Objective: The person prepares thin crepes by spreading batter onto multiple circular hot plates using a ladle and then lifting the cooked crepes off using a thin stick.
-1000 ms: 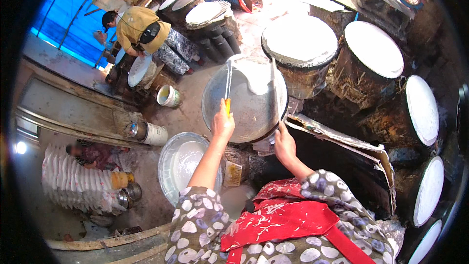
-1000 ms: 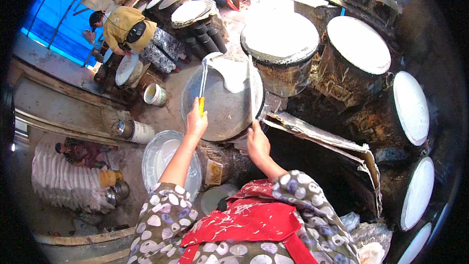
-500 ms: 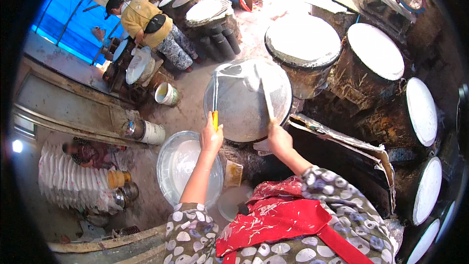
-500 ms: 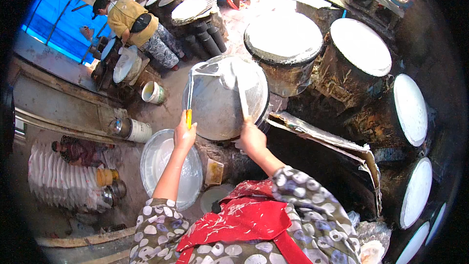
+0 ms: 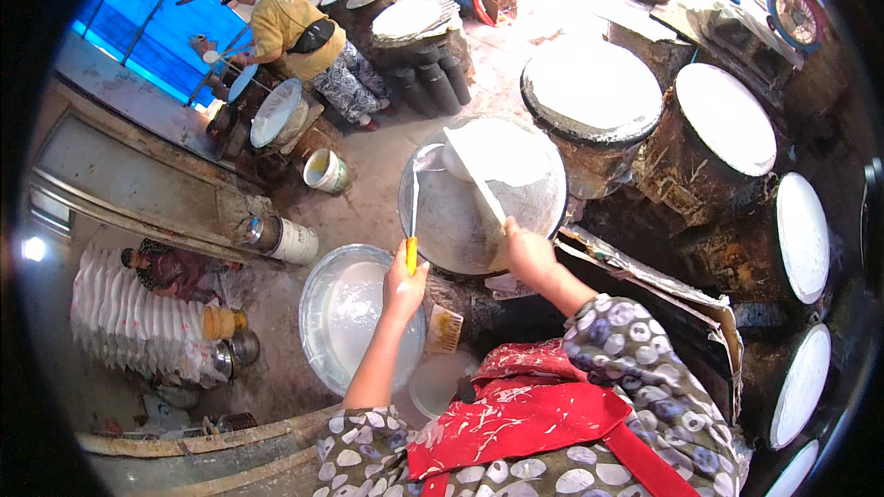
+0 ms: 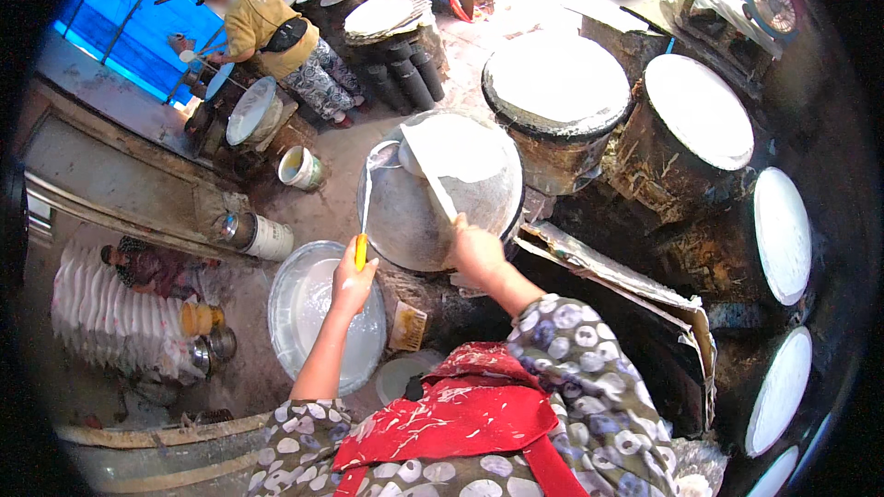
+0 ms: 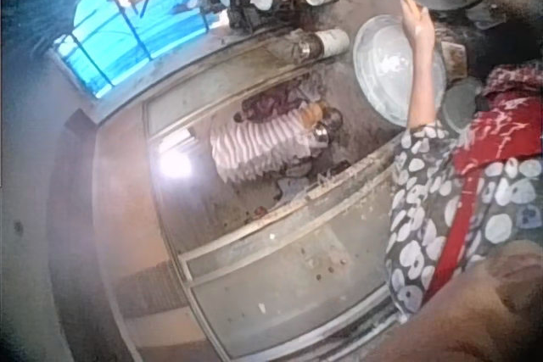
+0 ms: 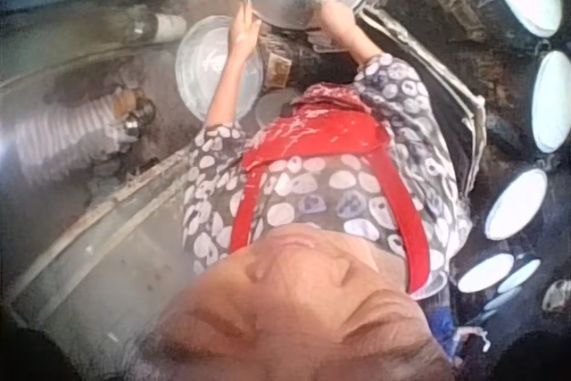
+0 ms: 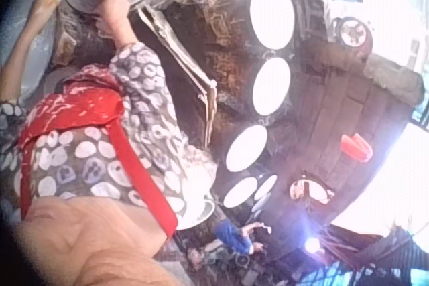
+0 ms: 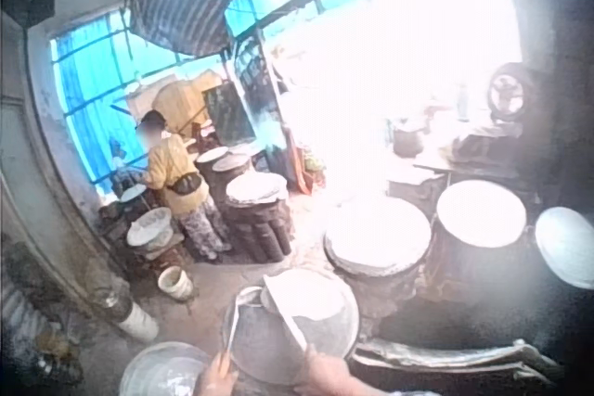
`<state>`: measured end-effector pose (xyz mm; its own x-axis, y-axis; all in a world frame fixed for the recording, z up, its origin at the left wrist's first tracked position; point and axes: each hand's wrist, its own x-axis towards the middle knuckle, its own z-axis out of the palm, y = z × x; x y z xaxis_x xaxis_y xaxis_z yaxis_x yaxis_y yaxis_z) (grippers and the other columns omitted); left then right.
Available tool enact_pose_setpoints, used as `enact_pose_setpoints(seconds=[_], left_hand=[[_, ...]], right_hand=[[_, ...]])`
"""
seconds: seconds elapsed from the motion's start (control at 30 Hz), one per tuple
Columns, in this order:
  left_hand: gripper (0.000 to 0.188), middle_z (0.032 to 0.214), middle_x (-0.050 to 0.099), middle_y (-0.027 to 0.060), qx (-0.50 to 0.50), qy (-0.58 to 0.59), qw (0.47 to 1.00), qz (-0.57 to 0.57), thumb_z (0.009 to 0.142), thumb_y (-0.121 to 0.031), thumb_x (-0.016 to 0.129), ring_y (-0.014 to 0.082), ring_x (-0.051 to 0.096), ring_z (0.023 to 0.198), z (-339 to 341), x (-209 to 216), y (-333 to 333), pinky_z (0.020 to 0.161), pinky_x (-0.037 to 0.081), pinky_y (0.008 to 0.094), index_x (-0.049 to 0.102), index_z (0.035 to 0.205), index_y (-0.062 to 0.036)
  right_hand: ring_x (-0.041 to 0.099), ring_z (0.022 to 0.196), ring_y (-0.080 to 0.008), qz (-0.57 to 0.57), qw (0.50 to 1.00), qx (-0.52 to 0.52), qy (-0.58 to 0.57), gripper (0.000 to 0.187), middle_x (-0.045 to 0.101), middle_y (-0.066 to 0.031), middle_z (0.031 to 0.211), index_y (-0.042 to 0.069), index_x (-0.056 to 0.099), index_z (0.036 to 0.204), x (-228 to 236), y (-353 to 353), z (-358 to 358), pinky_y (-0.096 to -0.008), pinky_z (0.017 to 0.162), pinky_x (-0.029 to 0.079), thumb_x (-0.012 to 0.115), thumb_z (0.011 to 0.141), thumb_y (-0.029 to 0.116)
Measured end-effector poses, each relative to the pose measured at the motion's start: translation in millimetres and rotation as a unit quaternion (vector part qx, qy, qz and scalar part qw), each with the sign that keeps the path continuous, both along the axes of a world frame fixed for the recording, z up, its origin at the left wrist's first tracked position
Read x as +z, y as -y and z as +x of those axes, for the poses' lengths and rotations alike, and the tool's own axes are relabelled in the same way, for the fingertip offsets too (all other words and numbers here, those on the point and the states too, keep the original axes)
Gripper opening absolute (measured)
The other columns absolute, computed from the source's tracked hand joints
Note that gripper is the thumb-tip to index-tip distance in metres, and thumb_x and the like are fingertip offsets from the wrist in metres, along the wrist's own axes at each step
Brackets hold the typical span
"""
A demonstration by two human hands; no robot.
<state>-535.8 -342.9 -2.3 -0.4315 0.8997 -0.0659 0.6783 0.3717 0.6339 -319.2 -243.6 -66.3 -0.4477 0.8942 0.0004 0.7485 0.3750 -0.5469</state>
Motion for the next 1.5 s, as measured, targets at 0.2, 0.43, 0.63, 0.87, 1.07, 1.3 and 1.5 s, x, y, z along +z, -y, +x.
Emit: enact_pose_setpoints(seconds=[0.2,0.43,0.63,0.87,1.07,1.3,1.5], left_hand=[[0.059,0.115,0.058,0.0218,-0.019,0.070,0.996,0.059,0.081,-0.015,0.065,0.0307,0.056,0.108,-6,-13,9,0.091,0.043,0.0357,0.040,0.133,-0.0057],[0.052,0.063,0.045,-0.0024,0.104,0.273,0.956,-0.021,0.084,-0.015,0.063,0.0063,0.038,0.041,14,11,24,0.037,0.033,0.0231,0.042,0.131,-0.0092],[0.038,0.067,0.044,-0.0007,0.105,0.339,0.934,-0.027,0.088,-0.013,0.058,0.0061,0.040,0.044,25,21,24,0.039,0.035,0.0211,0.042,0.122,-0.0073],[0.027,0.067,0.045,0.0002,0.130,0.404,0.905,-0.006,0.089,-0.017,0.057,0.0072,0.042,0.045,35,38,44,0.040,0.035,0.0216,0.044,0.111,-0.0076],[0.020,0.068,0.046,0.0012,0.170,0.415,0.894,-0.010,0.090,-0.018,0.056,0.0085,0.043,0.044,44,36,54,0.039,0.036,0.0218,0.044,0.102,-0.0080],[0.022,0.066,0.048,0.0033,0.203,0.429,0.880,-0.004,0.090,-0.019,0.055,0.0113,0.046,0.044,53,37,65,0.039,0.039,0.0233,0.045,0.106,-0.0074],[0.020,0.065,0.048,0.0045,0.232,0.435,0.870,0.014,0.092,-0.020,0.053,0.0128,0.047,0.043,58,42,90,0.039,0.039,0.0242,0.045,0.105,-0.0079]], right_hand=[[0.065,0.062,-0.0312,-0.006,0.998,-0.060,0.034,0.040,0.064,-0.0174,0.069,-0.012,0.045,0.118,-16,-24,17,-0.0415,0.055,0.052,0.042,0.083,0.008],[0.063,0.063,-0.0337,0.027,0.999,-0.020,0.005,0.030,0.062,-0.0179,0.067,-0.007,0.049,0.108,-6,-51,41,-0.0435,0.054,0.050,0.043,0.085,0.011],[0.066,0.065,-0.0286,0.039,0.987,0.108,0.110,0.045,0.066,-0.0171,0.075,-0.014,0.041,0.121,-4,-38,6,-0.0377,0.056,0.053,0.045,0.081,0.007],[0.066,0.065,-0.0279,-0.001,0.991,0.051,0.123,0.033,0.066,-0.0152,0.075,-0.009,0.048,0.111,9,-81,42,-0.0391,0.056,0.053,0.047,0.083,0.009],[0.064,0.059,-0.0259,0.102,0.977,0.139,0.122,0.038,0.064,-0.0123,0.071,-0.008,0.047,0.114,4,-81,25,-0.0368,0.050,0.051,0.048,0.079,0.008],[0.066,0.066,-0.0219,0.106,0.945,0.235,0.200,0.048,0.066,-0.0111,0.078,-0.015,0.040,0.124,-2,-80,16,-0.0331,0.055,0.053,0.045,0.083,0.011],[0.066,0.070,-0.0277,0.007,0.977,0.155,0.145,0.029,0.066,-0.0154,0.077,-0.004,0.051,0.107,21,-140,40,-0.0391,0.053,0.050,0.048,0.079,0.005]])
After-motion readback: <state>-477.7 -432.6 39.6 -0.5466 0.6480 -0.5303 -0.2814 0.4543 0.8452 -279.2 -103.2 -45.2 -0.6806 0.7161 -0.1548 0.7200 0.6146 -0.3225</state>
